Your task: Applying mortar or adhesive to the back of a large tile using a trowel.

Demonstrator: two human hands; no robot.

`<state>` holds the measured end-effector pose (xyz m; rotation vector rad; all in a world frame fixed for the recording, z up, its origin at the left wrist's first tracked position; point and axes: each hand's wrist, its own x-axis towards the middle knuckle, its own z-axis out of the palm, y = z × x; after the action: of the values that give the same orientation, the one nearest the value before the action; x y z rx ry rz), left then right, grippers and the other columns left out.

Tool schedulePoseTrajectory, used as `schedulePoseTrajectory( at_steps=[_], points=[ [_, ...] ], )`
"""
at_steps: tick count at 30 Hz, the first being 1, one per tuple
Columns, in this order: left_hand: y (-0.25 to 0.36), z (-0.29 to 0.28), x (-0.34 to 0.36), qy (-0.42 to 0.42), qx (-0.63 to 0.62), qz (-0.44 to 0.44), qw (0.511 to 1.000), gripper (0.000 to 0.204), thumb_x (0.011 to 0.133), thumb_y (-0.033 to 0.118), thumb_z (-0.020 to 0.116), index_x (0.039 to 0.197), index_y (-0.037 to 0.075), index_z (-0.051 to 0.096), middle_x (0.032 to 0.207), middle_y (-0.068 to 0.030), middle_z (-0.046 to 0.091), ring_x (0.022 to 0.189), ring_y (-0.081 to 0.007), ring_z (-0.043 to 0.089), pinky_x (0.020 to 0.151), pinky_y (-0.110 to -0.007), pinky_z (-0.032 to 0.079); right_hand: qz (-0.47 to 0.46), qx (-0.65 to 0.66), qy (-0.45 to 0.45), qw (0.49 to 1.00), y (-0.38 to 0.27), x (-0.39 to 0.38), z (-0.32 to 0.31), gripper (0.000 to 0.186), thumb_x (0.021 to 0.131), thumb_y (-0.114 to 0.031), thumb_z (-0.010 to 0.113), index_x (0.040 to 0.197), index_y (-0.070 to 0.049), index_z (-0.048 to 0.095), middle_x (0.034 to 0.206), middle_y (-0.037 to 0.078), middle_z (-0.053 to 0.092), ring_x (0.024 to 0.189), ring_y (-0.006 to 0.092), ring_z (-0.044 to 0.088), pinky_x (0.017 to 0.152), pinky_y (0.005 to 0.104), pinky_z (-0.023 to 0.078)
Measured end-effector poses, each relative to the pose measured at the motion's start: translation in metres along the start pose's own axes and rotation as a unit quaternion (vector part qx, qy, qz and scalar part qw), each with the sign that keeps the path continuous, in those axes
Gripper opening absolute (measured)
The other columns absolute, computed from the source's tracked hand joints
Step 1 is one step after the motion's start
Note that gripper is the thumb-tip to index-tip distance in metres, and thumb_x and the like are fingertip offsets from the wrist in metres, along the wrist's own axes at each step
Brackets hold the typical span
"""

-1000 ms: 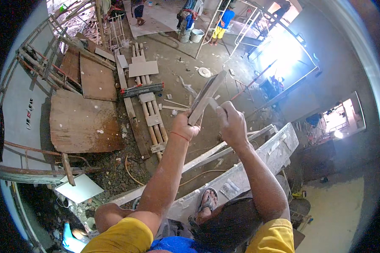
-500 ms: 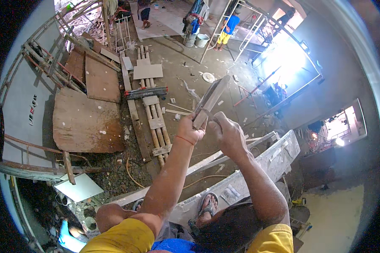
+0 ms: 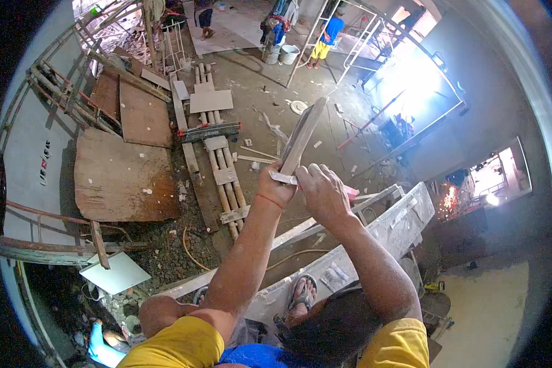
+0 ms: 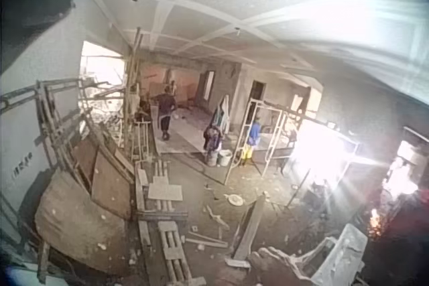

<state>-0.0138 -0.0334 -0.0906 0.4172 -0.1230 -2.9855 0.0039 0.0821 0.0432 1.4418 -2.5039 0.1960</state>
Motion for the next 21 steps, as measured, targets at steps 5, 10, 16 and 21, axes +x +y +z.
schedulePoseTrajectory(
  at_steps=[5,10,16,21],
  points=[
    [0.003,0.041,-0.026,0.044,-0.069,-0.057,0.995,0.028,0.102,0.015,0.046,0.12,0.001,0.062,0.108,-0.0138,0.069,0.094,-0.0274,0.068,0.088,-0.042,0.056,-0.013,-0.021,0.0,1.0,0.013,-0.004,-0.002,0.014,0.084,-0.007,0.062,0.095,-0.006,0.055,0.083,0.014,0.059,0.084,0.0376,0.062,0.075,0.0495,0.049],
    [0.0,0.048,-0.018,0.175,-0.074,-0.036,0.981,0.028,0.102,0.016,0.044,0.116,0.001,0.064,0.101,-0.0129,0.07,0.091,-0.0252,0.069,0.086,-0.039,0.058,0.067,-0.039,0.018,0.997,0.022,-0.001,-0.003,0.01,0.085,-0.006,0.06,0.092,-0.007,0.054,0.084,0.013,0.061,0.086,0.0352,0.065,0.077,0.0495,0.049],
    [0.006,0.042,-0.019,0.128,-0.102,-0.051,0.985,0.021,0.1,0.01,0.048,0.109,0.002,0.066,0.098,-0.0108,0.069,0.085,-0.0226,0.069,0.075,-0.033,0.059,0.037,-0.048,0.024,0.998,0.023,-0.001,-0.006,0.01,0.086,-0.008,0.059,0.094,-0.008,0.053,0.081,0.011,0.062,0.085,0.034,0.066,0.077,0.0477,0.05],
    [0.003,0.047,-0.022,0.131,-0.087,-0.06,0.986,0.019,0.099,0.011,0.051,0.11,0.004,0.066,0.101,-0.01,0.07,0.085,-0.0229,0.069,0.075,-0.034,0.059,0.091,0.039,-0.015,0.995,0.016,-0.004,-0.009,0.016,0.091,-0.015,0.064,0.096,-0.006,0.051,0.084,0.018,0.065,0.08,0.0421,0.066,0.07,0.0522,0.05]
  ],
)
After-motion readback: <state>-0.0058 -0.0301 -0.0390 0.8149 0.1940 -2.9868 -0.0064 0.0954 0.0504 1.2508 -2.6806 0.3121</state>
